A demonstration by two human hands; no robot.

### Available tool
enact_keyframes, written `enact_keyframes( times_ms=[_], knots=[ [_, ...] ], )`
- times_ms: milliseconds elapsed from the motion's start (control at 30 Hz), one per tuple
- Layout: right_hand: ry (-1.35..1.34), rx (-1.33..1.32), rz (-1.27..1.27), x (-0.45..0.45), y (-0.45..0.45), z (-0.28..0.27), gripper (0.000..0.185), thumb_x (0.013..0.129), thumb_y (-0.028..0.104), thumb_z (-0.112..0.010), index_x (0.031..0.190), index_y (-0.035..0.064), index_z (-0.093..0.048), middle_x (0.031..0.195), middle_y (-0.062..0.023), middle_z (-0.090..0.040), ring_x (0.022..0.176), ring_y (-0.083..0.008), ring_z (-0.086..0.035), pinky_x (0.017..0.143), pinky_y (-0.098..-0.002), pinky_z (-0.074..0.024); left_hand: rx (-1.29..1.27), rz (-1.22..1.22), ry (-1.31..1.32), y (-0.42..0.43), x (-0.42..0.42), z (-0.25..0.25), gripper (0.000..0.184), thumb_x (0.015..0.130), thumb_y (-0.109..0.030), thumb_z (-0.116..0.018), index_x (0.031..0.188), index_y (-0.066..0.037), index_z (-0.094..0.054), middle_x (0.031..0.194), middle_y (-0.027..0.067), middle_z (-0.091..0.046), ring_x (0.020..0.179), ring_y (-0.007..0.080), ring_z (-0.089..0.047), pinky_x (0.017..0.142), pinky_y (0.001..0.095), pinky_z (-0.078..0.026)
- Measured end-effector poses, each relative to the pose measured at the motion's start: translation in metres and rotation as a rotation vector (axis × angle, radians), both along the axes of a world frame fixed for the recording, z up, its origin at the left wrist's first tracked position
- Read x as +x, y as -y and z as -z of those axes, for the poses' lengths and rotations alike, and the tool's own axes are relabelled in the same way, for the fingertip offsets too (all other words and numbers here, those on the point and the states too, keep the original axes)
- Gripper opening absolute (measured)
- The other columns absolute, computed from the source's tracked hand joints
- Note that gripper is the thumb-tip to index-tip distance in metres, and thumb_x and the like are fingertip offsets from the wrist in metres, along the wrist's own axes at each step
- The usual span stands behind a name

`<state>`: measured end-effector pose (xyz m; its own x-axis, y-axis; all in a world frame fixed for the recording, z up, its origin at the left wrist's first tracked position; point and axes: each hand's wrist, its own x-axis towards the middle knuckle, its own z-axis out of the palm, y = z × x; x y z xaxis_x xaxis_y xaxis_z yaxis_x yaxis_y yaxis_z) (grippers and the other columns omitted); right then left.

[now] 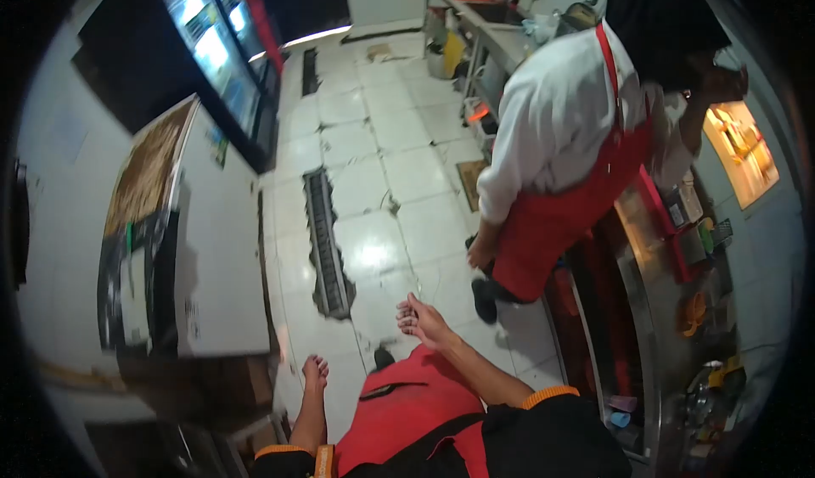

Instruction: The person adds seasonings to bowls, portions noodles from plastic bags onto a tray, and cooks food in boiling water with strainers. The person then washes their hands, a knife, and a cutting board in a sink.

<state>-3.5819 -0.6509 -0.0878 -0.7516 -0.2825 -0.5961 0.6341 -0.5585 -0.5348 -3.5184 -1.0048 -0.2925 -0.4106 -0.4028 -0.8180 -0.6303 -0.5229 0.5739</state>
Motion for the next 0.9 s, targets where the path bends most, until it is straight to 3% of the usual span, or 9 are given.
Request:
enact_keyframes(
  times_ms=[100, 200, 267, 367, 533, 633, 767, 900],
  knots=[
    [0.023, -0.025, 0.162, -0.084, -0.014, -0.014, 0.04, 0.092, 0.045, -0.042, 0.098, 0.007, -0.052, 0.082, -0.0039, -0.052, 0.075, -0.0157, -0.052, 0.069, -0.0297, -0.0443, 0.144, 0.331, -0.376, -0.074, -0.233, -0.073, 0.017, 0.084, -0.022, -0.054, 0.091, -0.007, -0.054, 0.069, -0.0001, -0.051, 0.055, 0.0087, -0.049, 0.043, 0.0179, -0.036],
    [0.01, -0.004, 0.311, -0.182, -0.035, -0.023, 0.039, 0.093, 0.046, -0.041, 0.095, 0.0081, -0.051, 0.081, -0.0025, -0.051, 0.073, -0.0147, -0.051, 0.068, -0.0292, -0.0426, 0.012, 0.544, -0.599, -0.172, -0.421, -0.146, 0.021, 0.087, -0.024, -0.052, 0.099, -0.007, -0.057, 0.082, 0.004, -0.058, 0.07, 0.0129, -0.057, 0.059, 0.0262, -0.044],
    [-0.016, -0.026, 0.395, -0.255, -0.053, -0.022, 0.038, 0.092, 0.046, -0.042, 0.094, 0.0085, -0.051, 0.08, -0.002, -0.051, 0.072, -0.0144, -0.05, 0.069, -0.0288, -0.0422, 0.02, 0.642, -0.77, -0.231, -0.513, -0.187, 0.023, 0.088, -0.027, -0.051, 0.098, -0.007, -0.058, 0.082, 0.0033, -0.059, 0.075, 0.0125, -0.057, 0.061, 0.0253, -0.043],
    [-0.099, -0.061, 0.517, -0.373, -0.086, -0.029, 0.038, 0.092, 0.046, -0.043, 0.092, 0.0091, -0.051, 0.078, -0.0016, -0.05, 0.072, -0.0137, -0.049, 0.068, -0.029, -0.0418, -0.128, 0.821, -0.968, -0.293, -0.633, -0.212, 0.026, 0.09, -0.029, -0.052, 0.099, -0.005, -0.058, 0.083, 0.0019, -0.06, 0.078, 0.0099, -0.055, 0.063, 0.0239, -0.043],
    [-0.207, -0.058, 0.682, -0.536, -0.157, -0.063, 0.037, 0.091, 0.046, -0.044, 0.091, 0.0094, -0.052, 0.078, -0.0018, -0.052, 0.072, -0.0135, -0.05, 0.067, -0.0278, -0.0426, -0.218, 0.955, -1.064, -0.341, -0.804, -0.235, 0.033, 0.09, -0.036, -0.051, 0.104, -0.006, -0.057, 0.091, 0.0046, -0.061, 0.085, 0.0121, -0.056, 0.066, 0.026, -0.044],
    [-0.206, -0.014, 0.708, -0.614, -0.205, -0.053, 0.038, 0.09, 0.047, -0.045, 0.09, 0.0102, -0.052, 0.077, -0.0012, -0.052, 0.071, -0.0131, -0.05, 0.066, -0.0281, -0.0426, -0.237, 0.951, -1.136, -0.379, -0.92, -0.241, 0.029, 0.09, -0.03, -0.053, 0.105, -0.005, -0.057, 0.091, 0.0032, -0.059, 0.082, 0.0109, -0.054, 0.066, 0.0246, -0.043],
    [-0.124, 0.035, 0.939, -0.688, -0.271, -0.01, 0.039, 0.087, 0.049, -0.05, 0.088, 0.0103, -0.053, 0.076, -0.0006, -0.051, 0.07, -0.0131, -0.05, 0.067, -0.0287, -0.0425, -0.263, 1.083, -1.233, -0.458, -1.067, -0.257, 0.033, 0.09, -0.03, -0.054, 0.107, -0.003, -0.055, 0.097, 0.0062, -0.058, 0.091, 0.0152, -0.053, 0.072, 0.0282, -0.043],
    [0.054, 0.107, 1.21, -0.718, -0.306, -0.003, 0.039, 0.087, 0.049, -0.051, 0.088, 0.01, -0.053, 0.075, -0.0005, -0.052, 0.068, -0.0136, -0.05, 0.065, -0.0284, -0.0426, -0.181, 1.211, -1.358, -0.579, -1.179, -0.299, 0.034, 0.089, -0.031, -0.055, 0.108, -0.002, -0.055, 0.102, 0.0081, -0.057, 0.098, 0.018, -0.051, 0.078, 0.0309, -0.042]
  ],
)
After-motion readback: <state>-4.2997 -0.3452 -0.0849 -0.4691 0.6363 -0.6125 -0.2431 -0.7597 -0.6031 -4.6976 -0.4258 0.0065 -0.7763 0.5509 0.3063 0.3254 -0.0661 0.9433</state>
